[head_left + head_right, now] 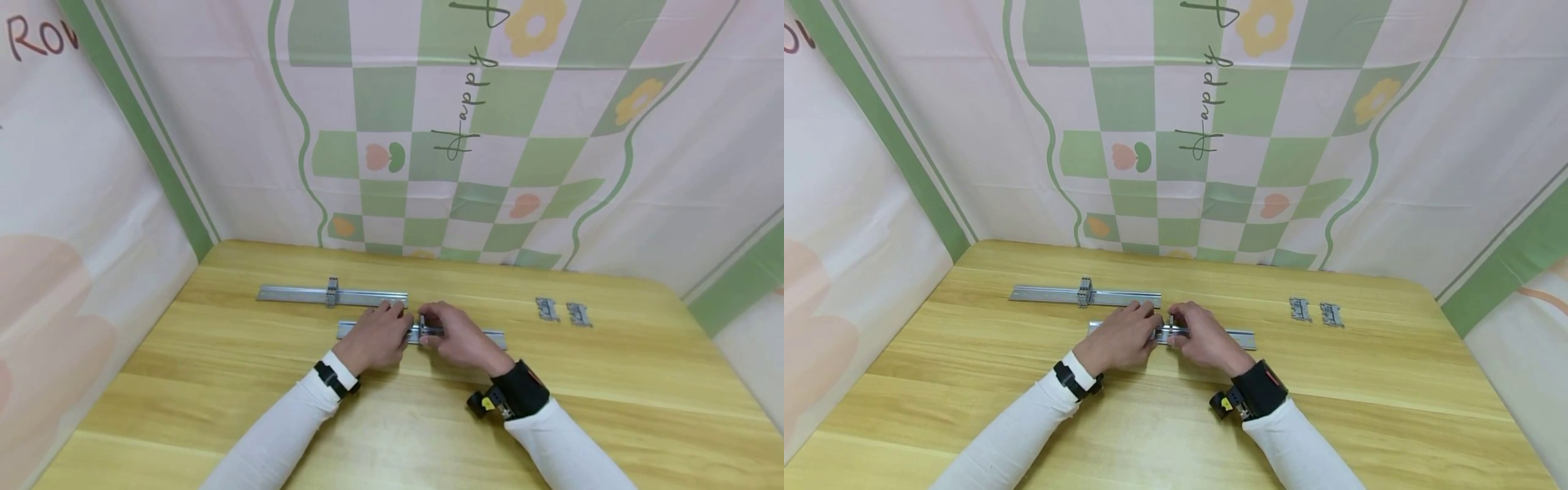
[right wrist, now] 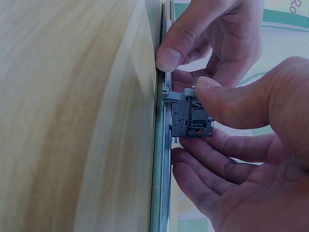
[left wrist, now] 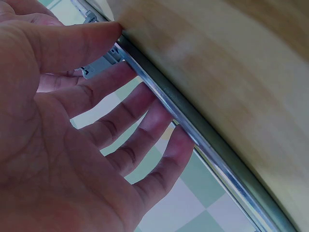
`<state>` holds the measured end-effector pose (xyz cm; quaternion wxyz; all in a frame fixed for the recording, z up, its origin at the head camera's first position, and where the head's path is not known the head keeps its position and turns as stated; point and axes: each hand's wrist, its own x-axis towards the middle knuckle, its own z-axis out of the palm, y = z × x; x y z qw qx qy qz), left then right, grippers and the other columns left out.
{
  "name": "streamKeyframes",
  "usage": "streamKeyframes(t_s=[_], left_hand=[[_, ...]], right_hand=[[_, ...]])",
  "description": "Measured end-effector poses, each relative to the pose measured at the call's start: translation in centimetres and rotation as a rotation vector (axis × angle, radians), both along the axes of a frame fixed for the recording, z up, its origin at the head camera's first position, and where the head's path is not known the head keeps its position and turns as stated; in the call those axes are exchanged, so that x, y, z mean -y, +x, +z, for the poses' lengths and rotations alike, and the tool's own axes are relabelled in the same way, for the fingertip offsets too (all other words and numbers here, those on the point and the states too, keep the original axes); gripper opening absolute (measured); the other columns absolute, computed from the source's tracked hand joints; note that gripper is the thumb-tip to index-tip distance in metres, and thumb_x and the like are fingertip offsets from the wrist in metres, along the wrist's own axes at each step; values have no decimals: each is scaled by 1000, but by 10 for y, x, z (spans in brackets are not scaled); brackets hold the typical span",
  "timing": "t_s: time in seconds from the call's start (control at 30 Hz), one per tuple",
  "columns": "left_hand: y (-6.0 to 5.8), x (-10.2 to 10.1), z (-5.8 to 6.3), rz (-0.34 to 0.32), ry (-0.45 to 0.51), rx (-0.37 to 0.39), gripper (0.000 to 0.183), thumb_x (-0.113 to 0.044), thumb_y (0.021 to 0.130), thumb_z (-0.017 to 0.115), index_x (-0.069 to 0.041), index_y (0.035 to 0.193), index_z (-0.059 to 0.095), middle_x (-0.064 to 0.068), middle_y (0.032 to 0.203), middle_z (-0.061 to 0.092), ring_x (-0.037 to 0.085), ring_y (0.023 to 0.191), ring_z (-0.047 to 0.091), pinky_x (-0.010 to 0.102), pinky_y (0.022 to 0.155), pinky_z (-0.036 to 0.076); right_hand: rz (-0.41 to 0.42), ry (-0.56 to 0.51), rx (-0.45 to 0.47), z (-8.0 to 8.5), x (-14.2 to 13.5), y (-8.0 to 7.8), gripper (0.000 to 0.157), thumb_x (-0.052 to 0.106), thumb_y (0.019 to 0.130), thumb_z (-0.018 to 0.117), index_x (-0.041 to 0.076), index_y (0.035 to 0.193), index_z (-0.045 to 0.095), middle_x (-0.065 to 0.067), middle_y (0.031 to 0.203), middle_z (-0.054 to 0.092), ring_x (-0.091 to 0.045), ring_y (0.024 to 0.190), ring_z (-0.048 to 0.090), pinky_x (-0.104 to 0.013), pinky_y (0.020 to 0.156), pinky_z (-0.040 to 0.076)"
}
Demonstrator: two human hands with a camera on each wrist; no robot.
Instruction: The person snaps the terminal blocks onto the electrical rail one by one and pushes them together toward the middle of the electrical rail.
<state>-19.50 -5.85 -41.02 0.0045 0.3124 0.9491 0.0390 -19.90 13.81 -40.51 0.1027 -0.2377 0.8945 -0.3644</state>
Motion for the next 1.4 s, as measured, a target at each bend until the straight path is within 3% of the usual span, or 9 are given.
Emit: streamKeyframes(t_s=[0.5,1.4], left_hand=[[0,0,-3,-1,8,-25,20,-26,102,57,-12,115,64,5,111,55,23,102,53,41,82,54],[1,-1,-1,13,-2,1,19,-26,103,56,-13,115,63,3,113,54,22,102,51,40,82,53]], right_hand=[[-7,-1,3,-1,0,-1,43,0,96,67,-8,135,53,-23,128,58,-39,121,58,-51,101,49],[2,6,-13,-1,0,-1,42,1,96,67,-9,135,53,-23,127,59,-39,120,59,-51,101,49]])
